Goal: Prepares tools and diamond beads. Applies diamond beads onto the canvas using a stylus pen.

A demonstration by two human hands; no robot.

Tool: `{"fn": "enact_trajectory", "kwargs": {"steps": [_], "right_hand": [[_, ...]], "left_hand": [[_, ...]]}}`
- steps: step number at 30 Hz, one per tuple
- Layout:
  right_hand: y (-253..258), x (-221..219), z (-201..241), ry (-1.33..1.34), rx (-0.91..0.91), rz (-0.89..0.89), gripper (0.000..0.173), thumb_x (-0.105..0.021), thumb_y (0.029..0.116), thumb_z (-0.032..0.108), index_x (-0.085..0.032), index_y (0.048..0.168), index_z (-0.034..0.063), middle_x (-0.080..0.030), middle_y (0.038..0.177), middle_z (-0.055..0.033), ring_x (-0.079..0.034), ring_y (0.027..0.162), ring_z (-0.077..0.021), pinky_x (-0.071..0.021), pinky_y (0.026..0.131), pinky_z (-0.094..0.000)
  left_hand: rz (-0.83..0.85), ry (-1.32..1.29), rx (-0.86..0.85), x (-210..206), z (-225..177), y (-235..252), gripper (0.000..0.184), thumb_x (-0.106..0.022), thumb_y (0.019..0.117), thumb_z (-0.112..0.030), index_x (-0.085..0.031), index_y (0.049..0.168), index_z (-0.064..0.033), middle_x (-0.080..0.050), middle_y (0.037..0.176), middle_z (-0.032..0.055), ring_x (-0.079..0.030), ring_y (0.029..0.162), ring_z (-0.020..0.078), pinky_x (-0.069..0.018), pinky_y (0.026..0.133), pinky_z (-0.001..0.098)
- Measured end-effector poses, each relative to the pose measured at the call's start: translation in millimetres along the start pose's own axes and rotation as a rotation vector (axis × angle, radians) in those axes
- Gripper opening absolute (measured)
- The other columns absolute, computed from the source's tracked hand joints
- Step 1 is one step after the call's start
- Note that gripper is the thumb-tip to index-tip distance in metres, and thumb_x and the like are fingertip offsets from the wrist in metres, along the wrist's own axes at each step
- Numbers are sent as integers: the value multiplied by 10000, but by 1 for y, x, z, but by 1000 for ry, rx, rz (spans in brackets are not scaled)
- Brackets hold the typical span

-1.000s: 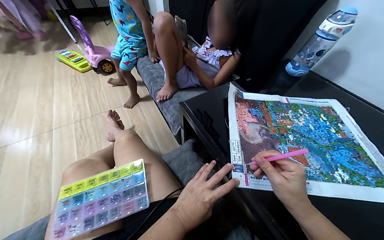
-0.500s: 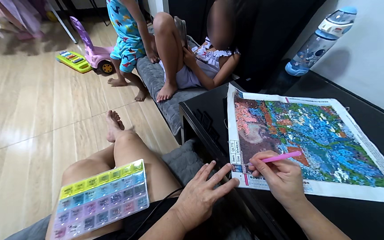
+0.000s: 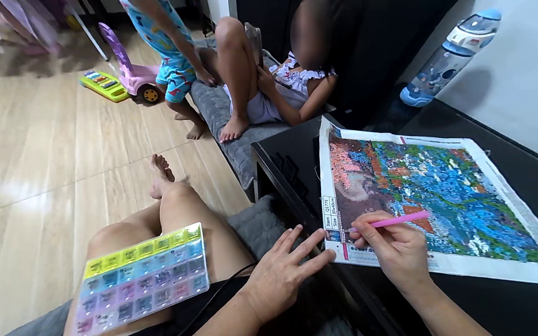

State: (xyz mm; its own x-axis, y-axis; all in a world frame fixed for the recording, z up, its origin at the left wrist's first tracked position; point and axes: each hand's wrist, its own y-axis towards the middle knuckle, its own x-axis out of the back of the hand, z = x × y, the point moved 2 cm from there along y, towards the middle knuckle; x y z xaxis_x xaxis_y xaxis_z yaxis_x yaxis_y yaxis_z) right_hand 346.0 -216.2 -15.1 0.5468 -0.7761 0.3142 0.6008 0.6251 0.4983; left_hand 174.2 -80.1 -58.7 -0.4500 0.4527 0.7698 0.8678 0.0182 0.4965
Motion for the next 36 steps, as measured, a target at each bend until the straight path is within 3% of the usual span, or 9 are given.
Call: {"fn": "enact_trajectory", "kwargs": {"steps": [15, 23, 29, 36], "right_hand": [[1, -2, -3, -81, 141, 37, 172, -648, 997, 261, -704, 897, 132, -691, 859, 67, -653, 696, 28, -572, 614, -127], [1, 1, -1, 12, -39, -15, 120, -651, 966, 192, -718, 894, 122, -705, 818, 83, -662, 623, 6, -592, 568, -164], [0, 1, 1, 19, -29, -18, 116, -656, 975, 221, -719, 902, 157, -705, 830, 103, -666, 640, 12, -591, 576, -157], [0, -1, -2, -17, 7, 11, 152, -658, 971, 228, -722, 877, 126, -695, 819, 86, -649, 635, 25, -581, 580, -144]], "left_hand": [[-7, 10, -8, 0, 1, 0, 714, -598, 758, 114, -623, 1377, -242, -574, 1476, 119, -573, 1319, 405, -495, 1064, 518], [3, 5, -9, 1, 1, 1, 744, -617, 734, 124, -624, 1385, -236, -574, 1476, 127, -570, 1318, 421, -499, 1058, 529], [0, -1, -3, 0, 1, 0, 741, -614, 731, 127, -628, 1377, -236, -574, 1475, 127, -574, 1312, 422, -503, 1051, 534], [0, 0, -4, 0, 1, -1, 749, -604, 732, 125, -621, 1387, -238, -574, 1477, 120, -571, 1318, 415, -497, 1061, 528]]}}
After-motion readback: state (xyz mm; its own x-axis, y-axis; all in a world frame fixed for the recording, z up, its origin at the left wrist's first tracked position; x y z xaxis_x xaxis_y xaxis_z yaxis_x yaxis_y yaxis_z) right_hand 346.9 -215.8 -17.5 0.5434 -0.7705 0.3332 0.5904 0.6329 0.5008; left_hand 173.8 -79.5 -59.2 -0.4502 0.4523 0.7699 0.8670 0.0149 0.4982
